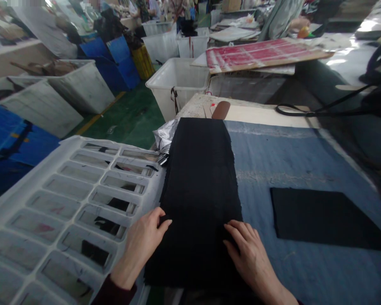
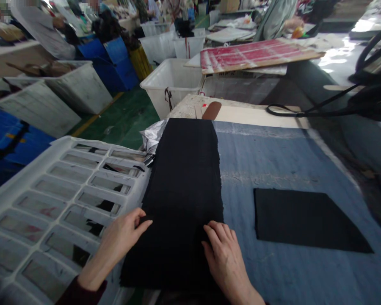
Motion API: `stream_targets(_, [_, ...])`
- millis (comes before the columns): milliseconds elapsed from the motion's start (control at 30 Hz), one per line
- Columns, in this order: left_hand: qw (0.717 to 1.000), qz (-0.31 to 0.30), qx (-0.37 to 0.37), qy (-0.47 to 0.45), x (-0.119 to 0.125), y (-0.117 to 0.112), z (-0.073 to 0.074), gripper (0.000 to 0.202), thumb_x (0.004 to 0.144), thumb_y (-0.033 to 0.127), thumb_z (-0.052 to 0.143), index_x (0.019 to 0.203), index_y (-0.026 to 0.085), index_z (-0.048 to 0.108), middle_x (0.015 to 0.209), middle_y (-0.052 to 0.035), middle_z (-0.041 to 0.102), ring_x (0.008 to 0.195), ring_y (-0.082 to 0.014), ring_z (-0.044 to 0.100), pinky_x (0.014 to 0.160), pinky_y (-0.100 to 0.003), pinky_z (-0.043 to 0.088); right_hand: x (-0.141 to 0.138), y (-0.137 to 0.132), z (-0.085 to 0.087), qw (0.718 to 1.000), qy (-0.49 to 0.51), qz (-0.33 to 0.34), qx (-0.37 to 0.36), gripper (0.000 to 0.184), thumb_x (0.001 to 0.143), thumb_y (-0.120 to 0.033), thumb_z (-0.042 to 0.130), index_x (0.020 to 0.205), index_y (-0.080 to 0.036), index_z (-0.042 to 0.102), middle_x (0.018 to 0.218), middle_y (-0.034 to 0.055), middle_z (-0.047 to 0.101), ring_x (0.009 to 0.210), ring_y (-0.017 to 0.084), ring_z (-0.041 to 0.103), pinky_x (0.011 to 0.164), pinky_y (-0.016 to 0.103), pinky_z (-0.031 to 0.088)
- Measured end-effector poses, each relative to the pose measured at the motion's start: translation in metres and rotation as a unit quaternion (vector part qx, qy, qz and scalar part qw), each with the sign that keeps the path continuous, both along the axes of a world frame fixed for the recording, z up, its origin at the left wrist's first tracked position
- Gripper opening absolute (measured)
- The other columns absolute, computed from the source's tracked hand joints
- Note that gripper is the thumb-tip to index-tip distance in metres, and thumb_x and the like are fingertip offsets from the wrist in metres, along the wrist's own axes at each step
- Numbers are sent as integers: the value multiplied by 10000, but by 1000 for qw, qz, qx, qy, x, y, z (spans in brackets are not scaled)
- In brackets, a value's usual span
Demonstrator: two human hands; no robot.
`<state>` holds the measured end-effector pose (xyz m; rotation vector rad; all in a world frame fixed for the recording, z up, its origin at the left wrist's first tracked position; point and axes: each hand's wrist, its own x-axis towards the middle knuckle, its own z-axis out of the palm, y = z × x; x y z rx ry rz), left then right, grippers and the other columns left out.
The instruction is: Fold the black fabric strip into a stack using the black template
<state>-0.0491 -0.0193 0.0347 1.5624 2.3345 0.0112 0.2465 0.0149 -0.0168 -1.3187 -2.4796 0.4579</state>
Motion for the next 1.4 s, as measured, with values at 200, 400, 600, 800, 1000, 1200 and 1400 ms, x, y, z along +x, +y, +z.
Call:
stream_targets(200, [999, 23, 34, -33, -8, -15, -5, 203, 872, 368, 537, 1044, 261, 521, 869, 18, 638, 790, -203, 634, 658, -290, 385, 9, -9, -3, 1000, 16, -3, 6, 318, 895, -190, 538, 1211, -223, 535, 1187, 78, 587, 1041, 238, 544, 855, 401, 452])
stream_targets(400, [991, 58, 112, -49, -11, -32, -10, 237, 878, 314, 543, 1105, 262, 499, 988, -2, 626, 900, -217, 629, 766, -332, 459, 12, -13, -12, 998, 35, 22, 45, 321, 918, -286, 531, 1234, -232, 534, 1212, 81, 578, 1080, 239, 537, 868, 391, 439])
stream_targets(600, [978, -17, 193, -73, 14, -54, -13, 195, 922, 226, 471, 1093, 271, 554, 1122, -30, 593, 1047, -199, 585, 888, -353, 488, 10, -16, -14, 996, 34, 52, 70, 320, 931, -331, 508, 1238, -244, 540, 1219, 68, 579, 1083, 221, 535, 866, 369, 433])
stream_targets(800, [976, -132, 163, -66, 44, -66, -17, 312, 899, 121, 462, 1155, 270, 562, 1239, -31, 569, 1145, -214, 534, 970, -414, 481, 9, -17, -18, 994, 11, 73, 80, 337, 926, -325, 516, 1253, -247, 542, 1245, 72, 567, 1104, 226, 524, 875, 368, 429])
stream_targets(1000, [981, -92, 154, -67, 35, -65, -20, 306, 911, 153, 456, 1176, 271, 552, 1231, -42, 571, 1132, -220, 543, 965, -435, 483, 14, -16, -24, 993, -1, 79, 93, 342, 915, -351, 525, 1237, -241, 562, 1240, 71, 573, 1103, 225, 530, 865, 356, 438])
stream_targets(1200, [979, 24, 168, -112, 8, -38, -12, 237, 906, 240, 508, 1140, 254, 536, 1107, -40, 578, 1038, -200, 574, 898, -380, 486, 13, -13, -23, 992, 4, 75, 103, 337, 924, -366, 495, 1220, -229, 578, 1216, 77, 593, 1079, 222, 548, 835, 341, 452])
stream_targets(1400, [988, 24, 104, -109, -7, -17, -9, 111, 828, 229, 609, 931, 239, 569, 960, -1, 578, 898, -182, 587, 819, -322, 458, 11, -10, -21, 991, 5, 76, 112, 332, 925, -353, 490, 1216, -222, 583, 1196, 80, 609, 1062, 216, 561, 834, 334, 459])
